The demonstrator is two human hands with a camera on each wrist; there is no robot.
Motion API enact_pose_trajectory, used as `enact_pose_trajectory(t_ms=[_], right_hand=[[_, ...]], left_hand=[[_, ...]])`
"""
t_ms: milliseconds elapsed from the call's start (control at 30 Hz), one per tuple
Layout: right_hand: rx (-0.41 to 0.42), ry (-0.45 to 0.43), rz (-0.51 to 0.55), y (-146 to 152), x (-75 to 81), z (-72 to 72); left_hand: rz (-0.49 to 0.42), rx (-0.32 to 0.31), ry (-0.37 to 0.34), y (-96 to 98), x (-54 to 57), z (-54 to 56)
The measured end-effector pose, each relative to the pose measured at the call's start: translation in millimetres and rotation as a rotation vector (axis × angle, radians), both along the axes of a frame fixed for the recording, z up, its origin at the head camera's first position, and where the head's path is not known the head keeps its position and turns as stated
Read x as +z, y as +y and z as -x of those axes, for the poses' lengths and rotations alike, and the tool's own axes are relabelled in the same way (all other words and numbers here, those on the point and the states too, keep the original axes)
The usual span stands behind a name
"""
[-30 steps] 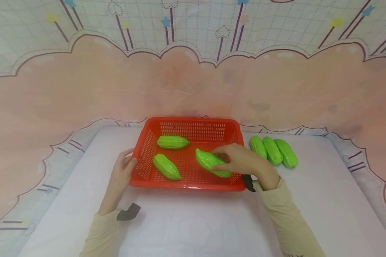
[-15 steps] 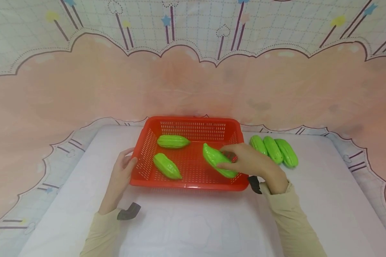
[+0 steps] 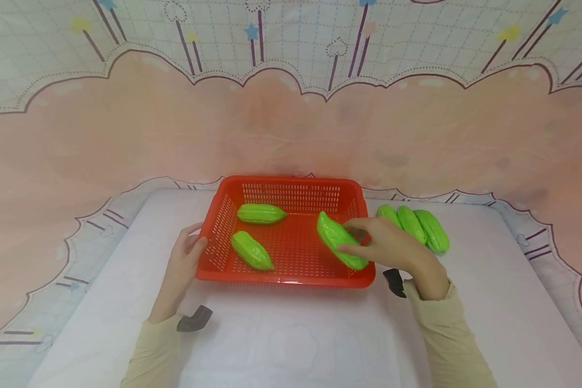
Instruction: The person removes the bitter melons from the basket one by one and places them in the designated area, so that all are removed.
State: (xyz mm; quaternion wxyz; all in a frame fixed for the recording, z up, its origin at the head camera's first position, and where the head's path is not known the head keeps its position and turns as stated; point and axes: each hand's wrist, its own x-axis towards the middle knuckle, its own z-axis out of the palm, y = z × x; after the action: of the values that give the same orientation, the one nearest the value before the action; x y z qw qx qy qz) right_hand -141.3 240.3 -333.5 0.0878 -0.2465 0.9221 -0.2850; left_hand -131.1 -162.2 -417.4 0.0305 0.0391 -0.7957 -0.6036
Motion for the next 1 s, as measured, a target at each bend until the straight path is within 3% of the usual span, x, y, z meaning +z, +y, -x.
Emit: enact_pose_trajectory(t_ms=[633, 767, 900, 1000], right_hand=[[-0.085, 0.106, -0.039, 18.1, 9.9, -14.2], [-0.090, 0.183, -0.063, 24.0, 9.1, -16.5], [-0.086, 0.249, -0.055, 29.5, 7.6, -18.2], [-0.076, 0.239, -0.008, 33.9, 6.5, -18.5]], left_hand=[[0.004, -0.004, -0.012, 0.3, 1.0, -0.5], [0.005, -0.001, -0.016, 0.6, 1.5, -0.5], [0.004, 0.000, -0.015, 0.9, 1.8, -0.5], [-0.001, 0.001, -0.015, 1.0, 2.2, -0.8]])
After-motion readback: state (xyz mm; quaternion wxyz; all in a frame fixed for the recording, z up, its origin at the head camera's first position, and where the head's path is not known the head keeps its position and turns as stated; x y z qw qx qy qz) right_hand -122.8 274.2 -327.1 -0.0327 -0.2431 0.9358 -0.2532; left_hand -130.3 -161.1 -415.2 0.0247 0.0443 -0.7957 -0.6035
